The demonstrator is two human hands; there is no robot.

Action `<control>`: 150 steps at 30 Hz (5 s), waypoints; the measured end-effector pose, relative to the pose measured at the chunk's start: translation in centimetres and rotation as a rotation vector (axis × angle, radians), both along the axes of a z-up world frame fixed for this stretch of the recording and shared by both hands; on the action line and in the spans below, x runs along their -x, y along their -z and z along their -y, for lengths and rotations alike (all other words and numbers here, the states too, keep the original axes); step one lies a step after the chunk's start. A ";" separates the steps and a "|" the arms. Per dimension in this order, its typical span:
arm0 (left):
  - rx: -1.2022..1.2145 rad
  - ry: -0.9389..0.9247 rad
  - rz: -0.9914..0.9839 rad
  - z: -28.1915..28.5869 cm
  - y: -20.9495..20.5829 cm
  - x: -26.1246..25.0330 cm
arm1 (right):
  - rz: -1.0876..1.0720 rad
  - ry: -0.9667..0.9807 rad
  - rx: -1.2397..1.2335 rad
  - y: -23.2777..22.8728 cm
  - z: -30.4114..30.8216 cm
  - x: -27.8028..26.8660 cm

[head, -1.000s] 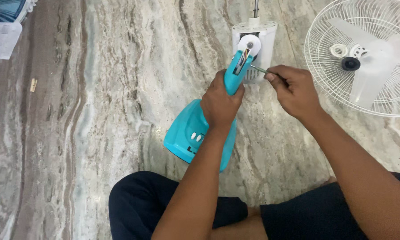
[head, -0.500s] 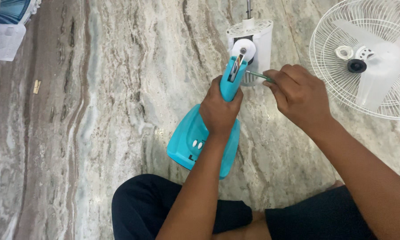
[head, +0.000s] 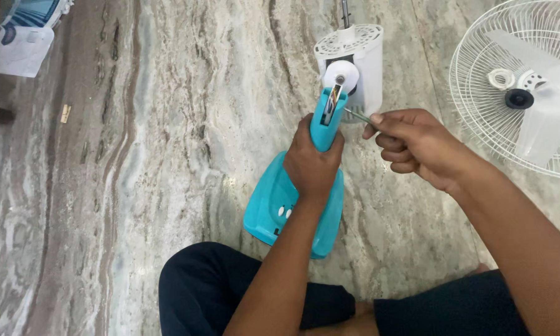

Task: The person disassembles a teal and white LG fan by removing screws from the motor housing and base using a screwdriver. They separate the motor from the stand and continue to remove screws from the base.

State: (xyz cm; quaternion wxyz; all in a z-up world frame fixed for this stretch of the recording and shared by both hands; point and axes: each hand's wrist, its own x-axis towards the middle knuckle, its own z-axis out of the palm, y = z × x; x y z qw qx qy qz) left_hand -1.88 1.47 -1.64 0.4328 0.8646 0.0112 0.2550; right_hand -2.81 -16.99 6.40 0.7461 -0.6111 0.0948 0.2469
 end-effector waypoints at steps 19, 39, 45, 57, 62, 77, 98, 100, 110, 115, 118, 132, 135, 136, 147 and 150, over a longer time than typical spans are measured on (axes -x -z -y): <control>0.309 -0.169 0.169 4.9 2.4 1.9 | 1.038 0.183 0.693 4.6 -4.6 1.6; 0.610 0.357 -0.113 -0.5 3.3 0.7 | 1.189 0.236 0.814 8.6 -3.8 0.2; 0.566 0.115 -0.082 0.7 2.9 -1.1 | 0.794 0.357 0.549 7.3 -3.2 -0.3; 0.369 0.086 0.105 -0.6 5.4 -2.4 | 1.016 0.165 0.748 1.5 -5.9 1.2; 0.326 0.131 0.020 -0.3 6.6 -1.4 | 1.184 0.204 0.842 1.0 -6.1 1.9; 0.116 0.146 0.022 1.8 9.5 -1.9 | 1.260 0.243 0.956 0.3 -4.7 1.9; 0.068 0.106 -0.010 1.9 8.2 -1.8 | 0.928 0.138 1.232 -1.9 -3.4 1.8; 0.070 0.110 -0.030 1.9 8.1 -1.7 | 0.805 0.048 1.283 -2.1 -2.7 1.5; 0.243 0.329 -0.025 -1.2 4.2 -1.0 | 0.842 0.129 0.704 -1.5 -1.1 0.5; 0.595 0.141 -0.063 -0.7 3.6 -2.4 | 0.822 0.223 0.710 -1.3 -3.5 1.2; 0.546 0.151 -0.079 -0.7 5.1 -2.4 | 1.094 0.218 0.699 -0.7 -5.3 1.6; 0.129 0.134 0.201 3.9 7.0 -1.7 | 1.091 0.498 0.833 1.8 -6.1 1.7; 0.239 0.160 0.038 3.8 5.3 -1.5 | 1.068 0.509 0.800 1.8 -5.9 1.7; 0.243 0.158 0.070 3.8 4.9 -1.3 | 1.079 0.516 0.800 1.8 -5.9 1.7; 0.084 0.046 0.158 3.8 6.4 -2.1 | 0.940 0.582 0.715 1.6 -6.7 2.0; 0.265 0.109 0.057 3.6 7.2 -2.1 | 0.717 0.604 0.510 1.3 -7.1 1.9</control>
